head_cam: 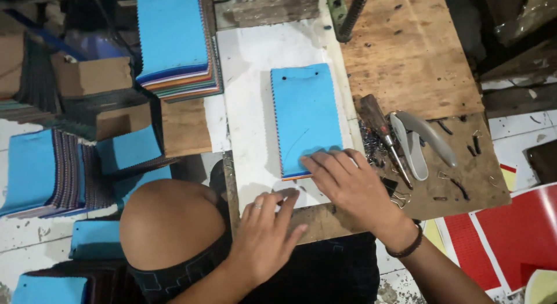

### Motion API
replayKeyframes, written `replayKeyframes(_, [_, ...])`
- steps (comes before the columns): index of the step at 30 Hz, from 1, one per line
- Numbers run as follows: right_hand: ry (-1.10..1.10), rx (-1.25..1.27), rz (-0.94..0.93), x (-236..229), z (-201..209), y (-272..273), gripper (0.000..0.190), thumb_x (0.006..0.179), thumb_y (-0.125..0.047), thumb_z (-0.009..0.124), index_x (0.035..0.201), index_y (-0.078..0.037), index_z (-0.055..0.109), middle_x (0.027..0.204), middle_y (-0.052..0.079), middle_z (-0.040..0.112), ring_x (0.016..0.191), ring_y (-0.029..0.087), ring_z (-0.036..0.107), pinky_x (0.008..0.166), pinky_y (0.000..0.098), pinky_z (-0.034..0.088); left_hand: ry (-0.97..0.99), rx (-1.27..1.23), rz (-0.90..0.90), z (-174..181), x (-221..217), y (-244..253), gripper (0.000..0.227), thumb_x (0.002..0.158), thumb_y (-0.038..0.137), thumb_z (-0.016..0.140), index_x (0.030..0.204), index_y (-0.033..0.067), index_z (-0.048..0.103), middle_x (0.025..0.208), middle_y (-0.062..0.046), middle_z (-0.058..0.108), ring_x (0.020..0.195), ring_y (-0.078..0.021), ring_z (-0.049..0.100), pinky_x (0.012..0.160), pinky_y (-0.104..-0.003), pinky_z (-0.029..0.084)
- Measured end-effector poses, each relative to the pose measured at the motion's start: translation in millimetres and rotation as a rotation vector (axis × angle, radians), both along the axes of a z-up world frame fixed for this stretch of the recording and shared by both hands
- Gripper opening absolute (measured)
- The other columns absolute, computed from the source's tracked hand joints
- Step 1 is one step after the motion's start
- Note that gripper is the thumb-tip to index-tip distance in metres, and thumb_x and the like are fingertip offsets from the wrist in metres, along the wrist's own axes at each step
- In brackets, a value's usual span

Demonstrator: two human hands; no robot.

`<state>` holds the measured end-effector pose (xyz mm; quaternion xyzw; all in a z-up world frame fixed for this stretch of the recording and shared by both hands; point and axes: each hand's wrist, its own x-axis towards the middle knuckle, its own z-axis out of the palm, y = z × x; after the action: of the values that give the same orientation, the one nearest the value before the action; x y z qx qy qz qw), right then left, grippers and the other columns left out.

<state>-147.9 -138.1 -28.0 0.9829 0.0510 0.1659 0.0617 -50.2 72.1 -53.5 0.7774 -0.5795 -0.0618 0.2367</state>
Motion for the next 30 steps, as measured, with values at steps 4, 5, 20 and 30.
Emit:
replayKeyframes(4, [-0.035,-0.035,-0.023,4.2,1.7,0.6,0.035,0.101,-0.022,0.064,0.134,-0.010,0.062,0.128,0.007,0.063,0.106,0.023,0.060,0.087,0.0366,0.049,-0.150,0.108,0.045,-12.8,-8.9,-5.2,0.072,0.097,0.053,0.062,0.151,0.0083,0.046,0.118,-0.011,0.055,0.104,-0.0310,0.054,0.083,-0.043,0.043])
replayKeyframes(5, [-0.032,-0.034,-0.021,5.0,0.7,1.7,0.035,0.101,-0.022,0.064,0.134,-0.010,0.062,0.128,0.007,0.063,0.106,0.023,0.060,0.087,0.0366,0.049,-0.147,0.108,0.046,-12.9,-8.5,-5.2,0.072,0.097,0.053,0.062,0.151,0.0083,0.046,0.118,-0.011,0.055,0.104,-0.0310,0.054,0.083,-0.043,0.043])
replayKeyframes(20, [-0.073,-0.102,-0.038,9.5,-0.9,4.5,0.033,0.101,-0.024,0.067,0.131,-0.009,0.064,0.123,0.008,0.063,0.103,0.023,0.059,0.087,0.0377,0.051,-0.340,0.084,0.087,-8.6,-3.4,-11.6,0.065,0.101,0.057,0.052,0.143,0.0076,0.053,0.122,-0.010,0.056,0.112,-0.0293,0.054,0.093,-0.042,0.043])
replayKeyframes(30, [-0.107,-0.191,-0.080,12.5,-1.7,11.0,0.031,0.105,-0.029,0.063,0.130,-0.011,0.064,0.118,0.006,0.064,0.102,0.021,0.061,0.089,0.0372,0.052,-0.408,0.092,0.095,-13.8,-5.8,-11.2,0.064,0.099,0.060,0.054,0.135,0.0081,0.059,0.127,-0.011,0.056,0.116,-0.0279,0.054,0.096,-0.042,0.041])
